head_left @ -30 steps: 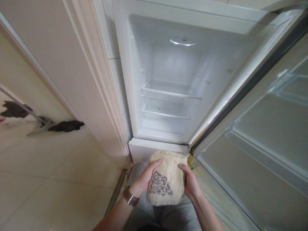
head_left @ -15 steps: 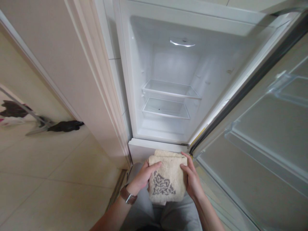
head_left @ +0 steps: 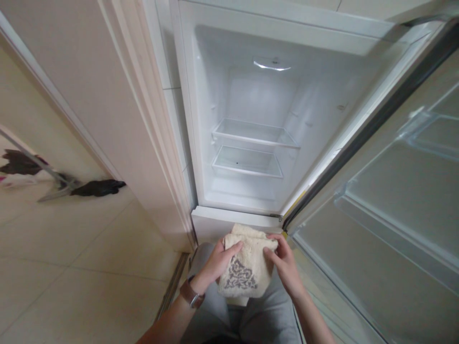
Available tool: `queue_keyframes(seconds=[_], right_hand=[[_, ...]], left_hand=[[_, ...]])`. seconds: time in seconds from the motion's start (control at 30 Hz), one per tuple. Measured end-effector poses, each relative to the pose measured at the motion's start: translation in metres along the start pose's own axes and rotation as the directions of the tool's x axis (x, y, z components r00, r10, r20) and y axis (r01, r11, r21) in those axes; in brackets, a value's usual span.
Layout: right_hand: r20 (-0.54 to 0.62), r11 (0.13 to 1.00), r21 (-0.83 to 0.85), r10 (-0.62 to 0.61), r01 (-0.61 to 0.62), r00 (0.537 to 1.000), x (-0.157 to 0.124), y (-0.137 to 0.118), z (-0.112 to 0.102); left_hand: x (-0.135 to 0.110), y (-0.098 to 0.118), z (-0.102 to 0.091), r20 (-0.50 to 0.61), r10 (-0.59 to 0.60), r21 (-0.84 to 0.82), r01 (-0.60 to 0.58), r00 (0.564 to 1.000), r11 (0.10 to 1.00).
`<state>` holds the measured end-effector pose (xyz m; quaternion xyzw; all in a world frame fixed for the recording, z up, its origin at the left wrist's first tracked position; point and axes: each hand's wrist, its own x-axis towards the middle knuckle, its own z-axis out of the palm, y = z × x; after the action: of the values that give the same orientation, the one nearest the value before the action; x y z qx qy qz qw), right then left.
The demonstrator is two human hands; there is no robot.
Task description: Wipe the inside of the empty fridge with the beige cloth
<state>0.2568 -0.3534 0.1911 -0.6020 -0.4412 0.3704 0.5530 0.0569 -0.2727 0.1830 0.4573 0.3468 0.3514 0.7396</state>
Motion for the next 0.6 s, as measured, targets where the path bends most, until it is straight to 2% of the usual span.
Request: queue_keyframes(seconds=[0.1, 0.17, 0.23, 0.3, 0.5, 0.6], right_hand=[[0.049, 0.922, -0.319, -0.216, 0.22, 0.975, 0.001, -0.007, -0.003], [0.143, 0.845, -0.439, -0.27, 0.305, 0.952, 0.0, -0.015, -0.002], [0.222, 0.799, -0.483, -0.284, 0.358, 0.933, -0.002, -0.021, 0.0], [0.251, 0.768, -0.504, -0.308, 0.395, 0.918, -0.004, -0.022, 0.003], [0.224, 0.696, -0.571, -0.378, 0.435, 0.898, -0.005, -0.012, 0.009], [0.168, 0.618, -0.648, -0.454, 0.445, 0.875, -0.011, -0.022, -0.009]], left_hand=[[-0.001, 0.002, 0.0, 0.122, 0.058, 0.058, -0.065, 0.991, 0.996], [-0.001, 0.002, 0.002, 0.164, 0.08, 0.116, -0.1, 0.983, 0.988], [-0.002, -0.001, 0.003, 0.169, 0.092, 0.156, -0.119, 0.981, 0.981], [-0.002, -0.005, 0.005, 0.176, 0.088, 0.153, -0.115, 0.981, 0.981], [-0.002, -0.027, 0.011, 0.153, 0.029, 0.068, -0.04, 0.988, 0.997], [0.0, -0.041, 0.011, 0.066, -0.043, -0.05, 0.047, 0.997, 0.998]])
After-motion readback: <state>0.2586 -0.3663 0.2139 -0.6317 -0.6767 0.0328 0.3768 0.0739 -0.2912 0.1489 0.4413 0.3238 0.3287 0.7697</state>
